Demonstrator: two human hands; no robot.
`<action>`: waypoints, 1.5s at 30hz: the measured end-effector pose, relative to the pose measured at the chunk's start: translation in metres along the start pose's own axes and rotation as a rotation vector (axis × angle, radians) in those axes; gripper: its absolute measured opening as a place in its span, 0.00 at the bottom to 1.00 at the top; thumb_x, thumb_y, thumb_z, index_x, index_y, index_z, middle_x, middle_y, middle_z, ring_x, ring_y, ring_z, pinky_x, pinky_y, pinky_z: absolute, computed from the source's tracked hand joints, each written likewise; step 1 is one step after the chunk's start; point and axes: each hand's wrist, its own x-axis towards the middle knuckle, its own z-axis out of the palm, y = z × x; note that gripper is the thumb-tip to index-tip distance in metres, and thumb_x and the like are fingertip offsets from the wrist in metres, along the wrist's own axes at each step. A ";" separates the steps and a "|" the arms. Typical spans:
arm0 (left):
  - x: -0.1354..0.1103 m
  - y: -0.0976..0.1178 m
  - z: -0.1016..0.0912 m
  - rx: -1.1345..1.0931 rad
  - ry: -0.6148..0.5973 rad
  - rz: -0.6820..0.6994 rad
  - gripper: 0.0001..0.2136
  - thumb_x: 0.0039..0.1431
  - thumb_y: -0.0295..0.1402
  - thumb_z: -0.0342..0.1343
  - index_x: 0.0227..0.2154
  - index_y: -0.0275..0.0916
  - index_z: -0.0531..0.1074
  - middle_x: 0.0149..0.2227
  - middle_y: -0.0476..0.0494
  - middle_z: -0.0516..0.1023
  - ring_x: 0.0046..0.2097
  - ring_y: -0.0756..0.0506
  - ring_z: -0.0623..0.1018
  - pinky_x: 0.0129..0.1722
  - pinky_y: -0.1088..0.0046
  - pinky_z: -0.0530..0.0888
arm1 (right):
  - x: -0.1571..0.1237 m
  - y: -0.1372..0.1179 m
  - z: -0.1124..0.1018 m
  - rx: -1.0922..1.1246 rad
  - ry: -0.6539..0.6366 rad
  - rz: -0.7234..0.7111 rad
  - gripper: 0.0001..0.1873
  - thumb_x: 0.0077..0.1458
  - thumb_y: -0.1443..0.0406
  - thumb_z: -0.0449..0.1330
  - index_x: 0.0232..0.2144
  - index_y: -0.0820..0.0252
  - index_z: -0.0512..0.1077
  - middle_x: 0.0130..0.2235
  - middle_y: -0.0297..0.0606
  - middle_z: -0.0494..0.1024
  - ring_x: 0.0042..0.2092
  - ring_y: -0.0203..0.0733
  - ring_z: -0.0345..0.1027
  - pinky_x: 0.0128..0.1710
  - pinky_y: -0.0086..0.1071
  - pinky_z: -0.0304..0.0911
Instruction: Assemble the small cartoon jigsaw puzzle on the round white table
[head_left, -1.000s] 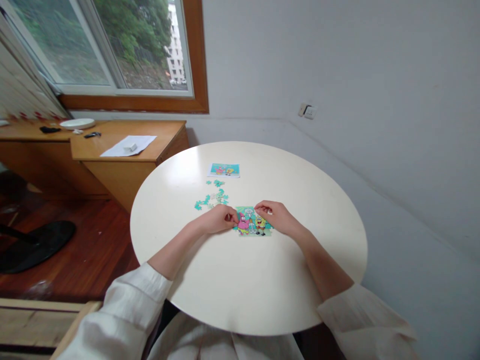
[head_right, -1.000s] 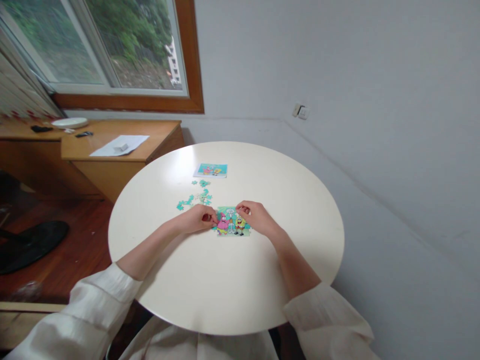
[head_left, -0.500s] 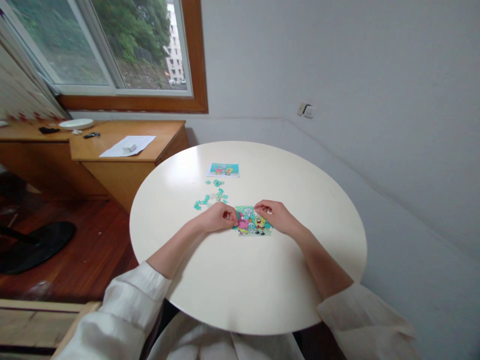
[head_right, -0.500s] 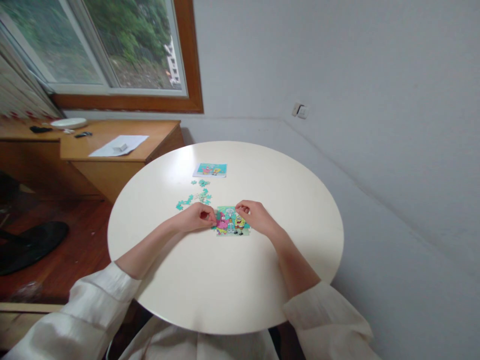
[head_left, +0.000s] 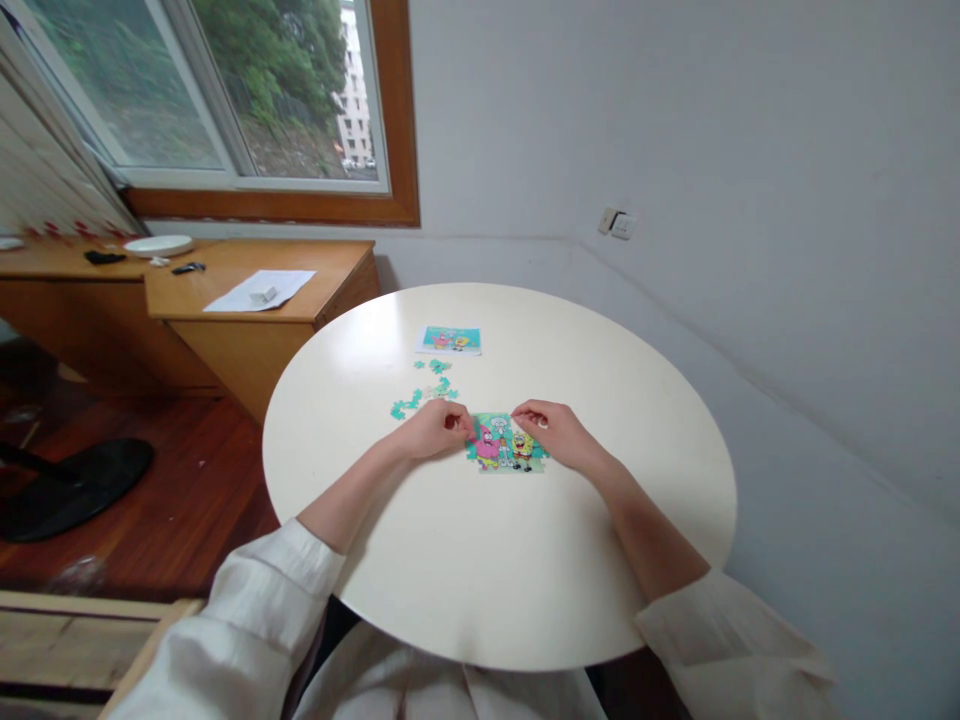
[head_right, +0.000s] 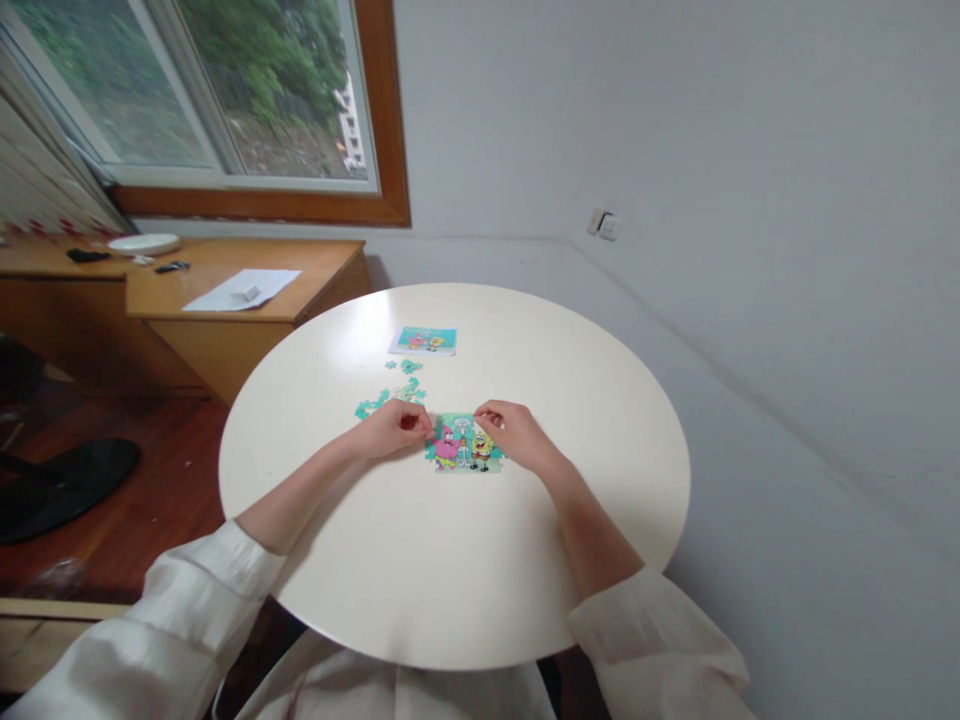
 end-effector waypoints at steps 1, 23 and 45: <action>0.001 0.000 -0.001 0.000 0.052 -0.003 0.06 0.45 0.29 0.52 0.21 0.33 0.71 0.20 0.51 0.67 0.23 0.54 0.62 0.23 0.80 0.59 | 0.000 0.000 0.000 0.002 0.009 0.000 0.12 0.50 0.61 0.52 0.30 0.62 0.72 0.27 0.36 0.74 0.30 0.36 0.64 0.33 0.30 0.59; 0.006 -0.014 -0.030 -0.331 0.771 -0.077 0.06 0.36 0.26 0.51 0.19 0.38 0.59 0.16 0.58 0.58 0.20 0.55 0.66 0.21 0.80 0.61 | -0.002 0.001 0.000 0.030 0.040 -0.001 0.12 0.50 0.60 0.52 0.29 0.60 0.72 0.28 0.36 0.75 0.30 0.37 0.66 0.33 0.31 0.59; 0.003 -0.036 -0.053 -0.293 1.090 -0.078 0.08 0.38 0.26 0.54 0.14 0.37 0.58 0.14 0.57 0.59 0.20 0.55 0.63 0.21 0.79 0.58 | -0.003 0.004 0.000 0.019 0.020 0.001 0.13 0.50 0.60 0.52 0.30 0.61 0.72 0.28 0.36 0.75 0.31 0.37 0.65 0.33 0.31 0.59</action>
